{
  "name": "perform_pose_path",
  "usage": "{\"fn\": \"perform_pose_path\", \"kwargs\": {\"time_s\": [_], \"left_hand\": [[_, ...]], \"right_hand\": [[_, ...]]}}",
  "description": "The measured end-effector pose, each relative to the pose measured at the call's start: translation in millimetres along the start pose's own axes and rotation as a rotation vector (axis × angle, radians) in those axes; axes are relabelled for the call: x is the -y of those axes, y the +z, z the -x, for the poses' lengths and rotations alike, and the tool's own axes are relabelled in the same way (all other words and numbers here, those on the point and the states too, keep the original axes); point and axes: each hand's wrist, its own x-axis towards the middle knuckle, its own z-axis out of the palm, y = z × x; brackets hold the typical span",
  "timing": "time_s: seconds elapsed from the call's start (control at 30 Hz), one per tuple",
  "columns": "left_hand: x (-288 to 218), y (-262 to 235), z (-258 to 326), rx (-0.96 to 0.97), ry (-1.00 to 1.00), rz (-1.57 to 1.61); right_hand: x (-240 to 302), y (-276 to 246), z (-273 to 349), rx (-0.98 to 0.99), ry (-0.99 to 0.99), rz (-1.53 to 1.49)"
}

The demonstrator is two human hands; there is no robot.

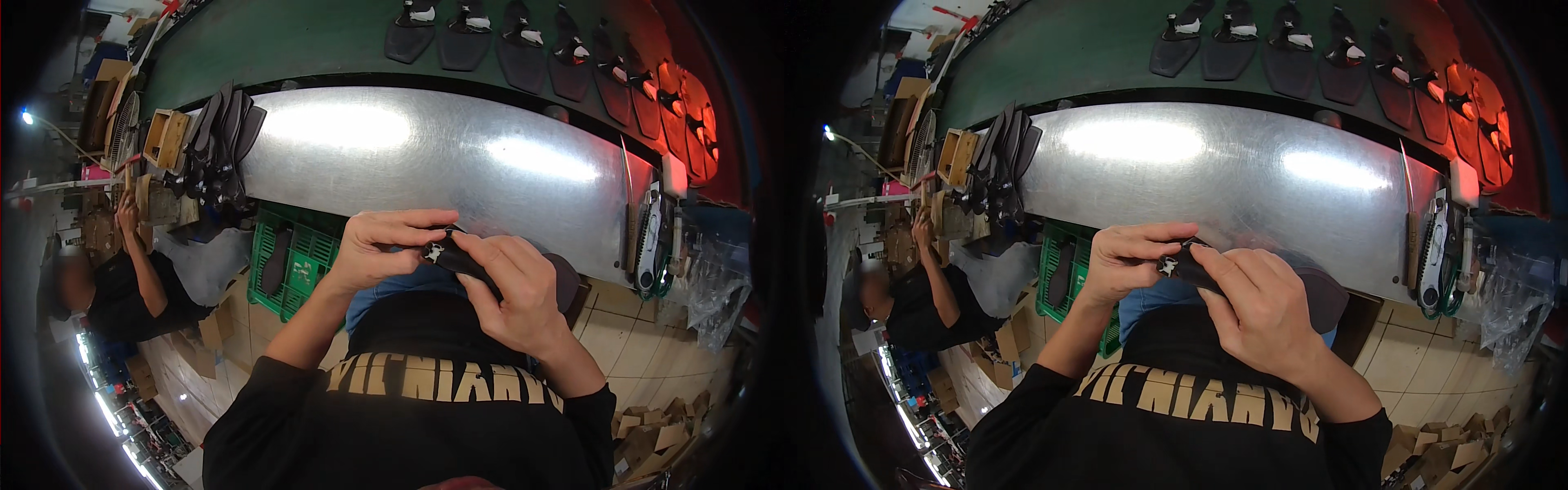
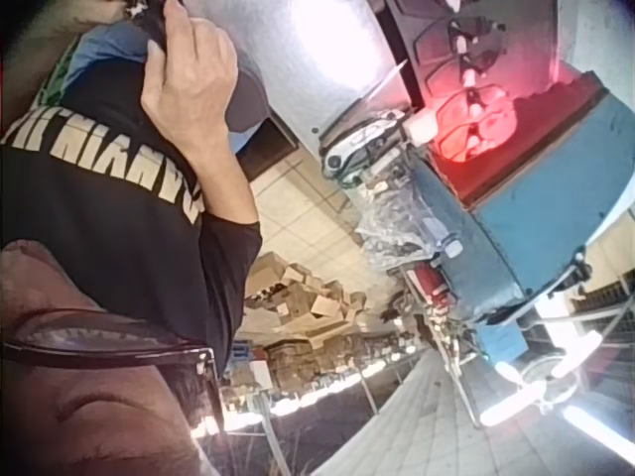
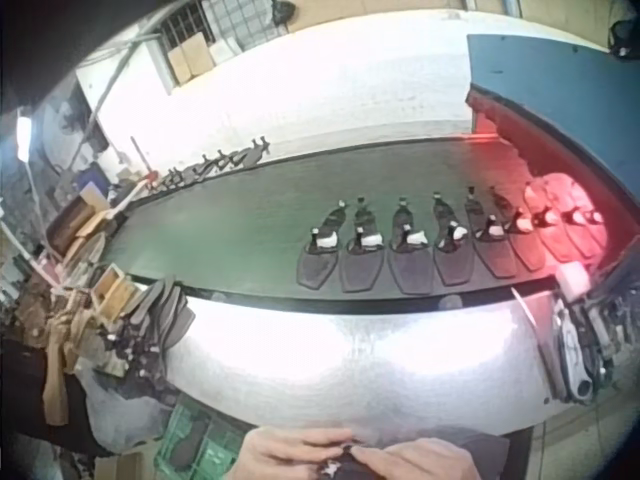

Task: The person assembles black slipper soles by attaching small white plastic heel caps. They pick up a sole, insert the cap, and use a metal tool to press it into place. The process is repeated for multiple soles, which are placed on a metal table after completion.

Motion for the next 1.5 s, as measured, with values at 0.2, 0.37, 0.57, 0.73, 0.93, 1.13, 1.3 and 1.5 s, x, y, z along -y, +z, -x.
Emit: {"fn": "perform_pose_path", "kwargs": {"time_s": [0.2,0.37,0.57,0.73,0.93,1.13,1.3,1.5], "left_hand": [[-5.2,4.2,0.0,-0.014,-0.037,-0.056],[-4.1,14.4,0.7,-0.099,-0.106,0.025],[3.6,16.6,3.0,-0.143,-0.241,0.073],[4.4,19.3,2.8,-0.170,-0.269,0.067],[-0.3,22.7,-0.1,-0.204,-0.331,0.094],[-10.2,17.3,-4.5,-0.177,-0.443,0.027],[-10.9,13.9,-7.9,-0.178,-0.483,0.038],[-18.1,18.3,-12.9,-0.209,-0.492,0.047]], "right_hand": [[-0.6,-2.3,-2.9,0.052,0.027,-0.044],[-4.5,0.1,-2.6,0.043,0.165,-0.167],[-21.4,13.7,7.0,0.015,0.280,-0.286],[-16.9,16.1,3.9,-0.023,0.216,-0.186],[-16.1,13.9,-0.9,0.014,0.056,-0.040],[-20.7,4.3,-5.9,0.205,0.078,-0.097],[-16.4,3.6,-5.7,0.227,0.164,-0.157],[-17.9,11.2,-2.3,0.128,0.141,-0.097]]}}
